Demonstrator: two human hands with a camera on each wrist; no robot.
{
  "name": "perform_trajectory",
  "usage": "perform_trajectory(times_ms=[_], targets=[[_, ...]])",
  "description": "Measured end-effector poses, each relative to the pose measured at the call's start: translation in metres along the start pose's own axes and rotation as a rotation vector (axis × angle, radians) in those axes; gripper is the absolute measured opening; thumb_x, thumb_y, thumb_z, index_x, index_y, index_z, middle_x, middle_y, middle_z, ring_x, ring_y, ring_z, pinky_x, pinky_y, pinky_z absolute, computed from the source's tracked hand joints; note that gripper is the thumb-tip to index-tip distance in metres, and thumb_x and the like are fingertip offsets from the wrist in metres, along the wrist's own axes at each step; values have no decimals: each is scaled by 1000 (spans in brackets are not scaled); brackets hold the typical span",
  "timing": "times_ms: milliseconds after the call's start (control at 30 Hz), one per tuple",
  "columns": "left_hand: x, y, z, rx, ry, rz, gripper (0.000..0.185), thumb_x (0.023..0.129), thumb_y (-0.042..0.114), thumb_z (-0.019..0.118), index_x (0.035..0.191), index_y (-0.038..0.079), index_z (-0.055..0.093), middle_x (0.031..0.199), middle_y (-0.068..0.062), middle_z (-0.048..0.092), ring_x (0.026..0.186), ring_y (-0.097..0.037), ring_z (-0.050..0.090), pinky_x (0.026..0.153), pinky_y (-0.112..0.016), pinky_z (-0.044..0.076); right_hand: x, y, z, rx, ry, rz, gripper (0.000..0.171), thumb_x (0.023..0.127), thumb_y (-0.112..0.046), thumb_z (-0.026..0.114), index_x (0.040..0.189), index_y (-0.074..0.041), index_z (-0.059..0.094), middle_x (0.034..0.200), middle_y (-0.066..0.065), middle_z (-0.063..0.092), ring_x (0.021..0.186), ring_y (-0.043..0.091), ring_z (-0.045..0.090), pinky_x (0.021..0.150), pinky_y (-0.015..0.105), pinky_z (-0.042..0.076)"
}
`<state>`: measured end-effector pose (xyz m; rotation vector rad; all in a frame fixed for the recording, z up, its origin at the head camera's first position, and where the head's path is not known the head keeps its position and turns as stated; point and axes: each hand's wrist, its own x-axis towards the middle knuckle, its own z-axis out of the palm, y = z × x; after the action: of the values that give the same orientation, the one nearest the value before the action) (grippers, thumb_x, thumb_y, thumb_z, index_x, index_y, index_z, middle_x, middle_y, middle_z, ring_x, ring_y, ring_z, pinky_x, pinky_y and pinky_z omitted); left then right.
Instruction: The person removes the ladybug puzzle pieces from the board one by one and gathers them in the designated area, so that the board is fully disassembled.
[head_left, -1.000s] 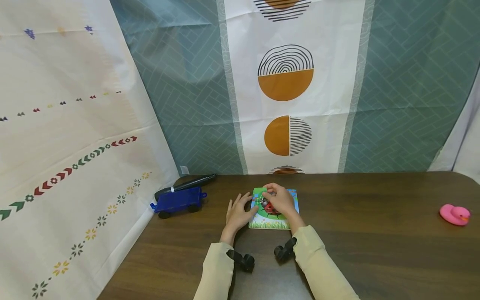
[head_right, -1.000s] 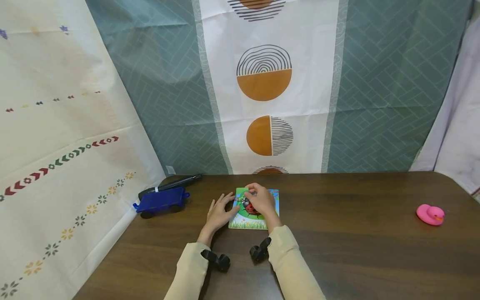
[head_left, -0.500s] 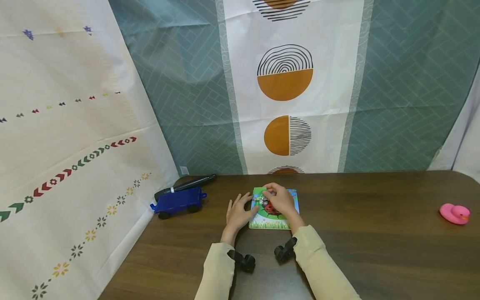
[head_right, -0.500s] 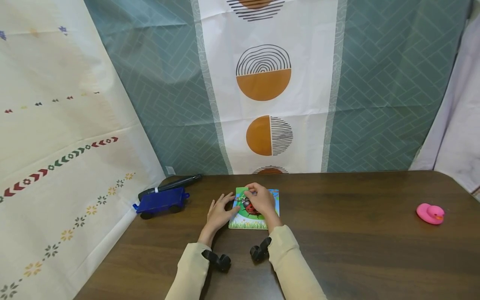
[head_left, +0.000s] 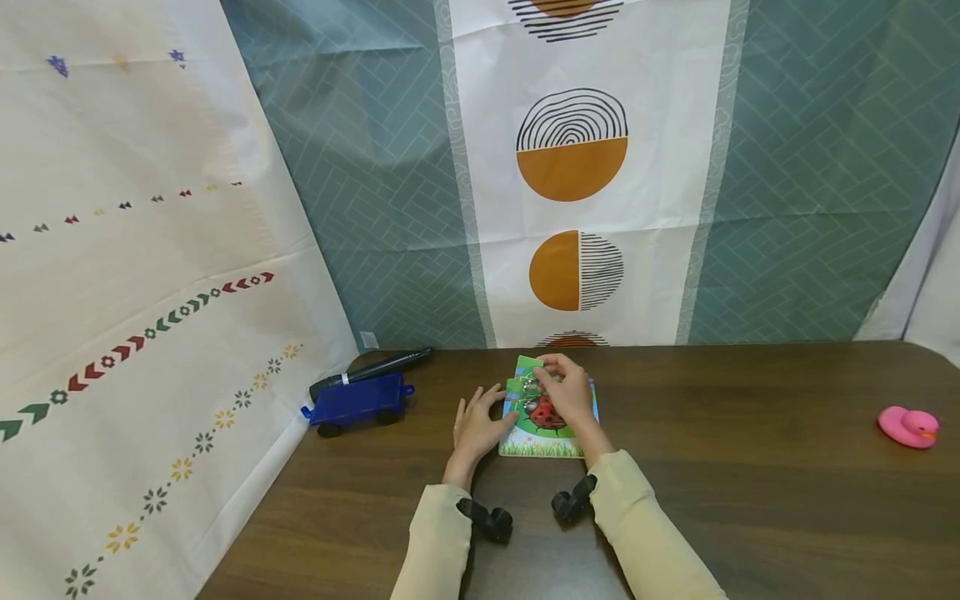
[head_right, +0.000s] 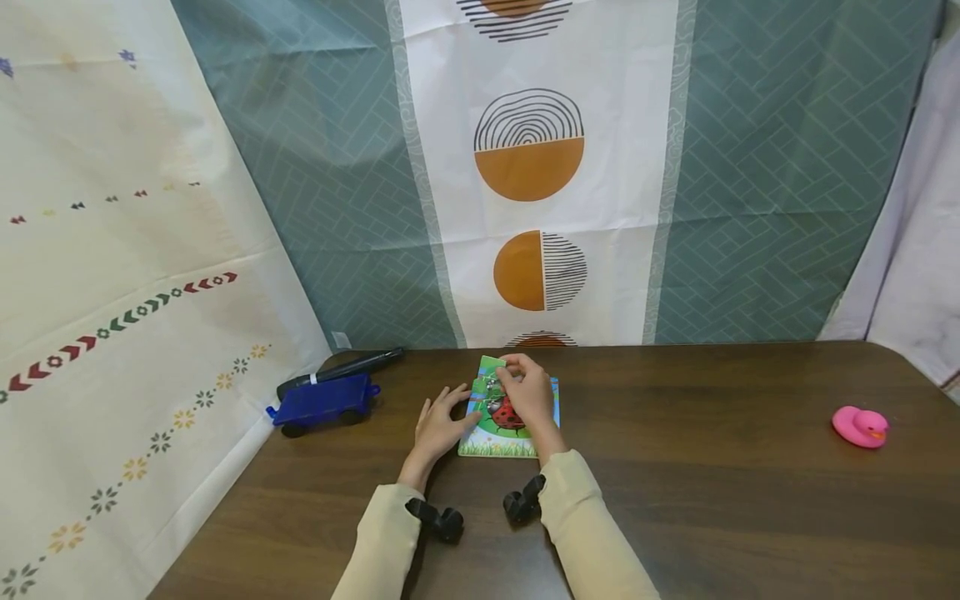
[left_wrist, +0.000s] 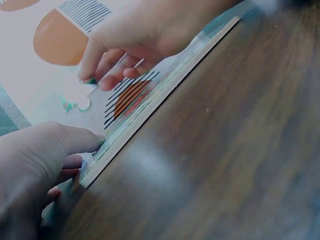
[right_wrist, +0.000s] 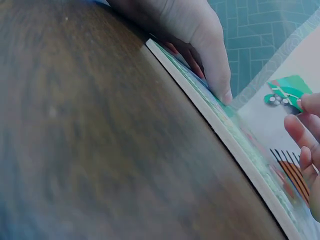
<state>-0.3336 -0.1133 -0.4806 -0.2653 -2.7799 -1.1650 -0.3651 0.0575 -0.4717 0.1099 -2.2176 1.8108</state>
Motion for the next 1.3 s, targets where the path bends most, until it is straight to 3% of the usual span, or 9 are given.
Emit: perform_trajectory(times_ms=[300, 400, 567, 667, 833, 967, 1133, 1300], targets=[[-1, -2, 1, -4, 2, 12, 51, 89, 32, 66, 134, 10, 59, 152, -6, 47, 149, -33, 29, 124, -56, 5, 1, 4, -31, 22, 83, 2, 27, 94, -14, 63, 120, -5, 64, 104, 20, 70, 82, 3, 57, 83, 30, 48], [-1, -5, 1, -2, 4, 14, 51, 89, 32, 66, 135, 9, 59, 151, -7, 47, 148, -34, 29, 124, -56, 5, 3, 13, -50, 34, 126, 24, 27, 95, -15, 62, 120, -5, 65, 101, 14, 71, 79, -2, 56, 82, 28, 47], [-4, -7, 0, -6, 6, 17, 50, 90, 31, 66, 134, 8, 59, 151, -8, 47, 148, -35, 29, 124, -57, 5, 4, 25, -83, 66, 238, 72, 26, 93, -16, 64, 116, -4, 67, 80, -13, 66, 72, -1, 57, 71, 20, 48], [-4, -7, 0, -18, 3, 27, 51, 90, 31, 66, 134, 7, 59, 151, -9, 47, 148, -36, 29, 124, -58, 5, 4, 29, -99, 31, 278, 80, 26, 92, -16, 65, 115, -5, 67, 76, -20, 63, 71, -1, 58, 66, 17, 47], [-3, -5, 1, -21, 8, 51, 51, 90, 31, 66, 134, 6, 59, 151, -10, 47, 147, -37, 30, 123, -59, 6, 3, 33, -117, -89, 261, 81, 27, 93, -18, 64, 116, -5, 66, 84, -8, 71, 71, -4, 56, 67, 16, 46], [-3, -7, 1, -10, 7, 54, 51, 89, 31, 66, 133, 6, 60, 150, -11, 48, 146, -39, 30, 122, -61, 7, 4, 37, -125, -188, 177, 100, 27, 94, -19, 63, 116, -5, 64, 95, 7, 74, 72, -3, 55, 69, 19, 47], [-5, -8, 2, -18, 9, 53, 51, 89, 30, 67, 132, 5, 60, 149, -12, 48, 146, -40, 30, 122, -62, 6, 5, 41, -135, -278, 71, 95, 28, 95, -19, 61, 117, -3, 65, 103, 16, 73, 74, 5, 58, 68, 23, 49], [-2, -7, 3, -18, 16, 67, 51, 89, 30, 67, 131, 4, 60, 149, -13, 49, 146, -40, 31, 122, -62, 7, 7, 40, -147, -352, 61, 73, 29, 96, -16, 60, 118, 0, 65, 106, 22, 71, 72, 8, 62, 64, 21, 50]])
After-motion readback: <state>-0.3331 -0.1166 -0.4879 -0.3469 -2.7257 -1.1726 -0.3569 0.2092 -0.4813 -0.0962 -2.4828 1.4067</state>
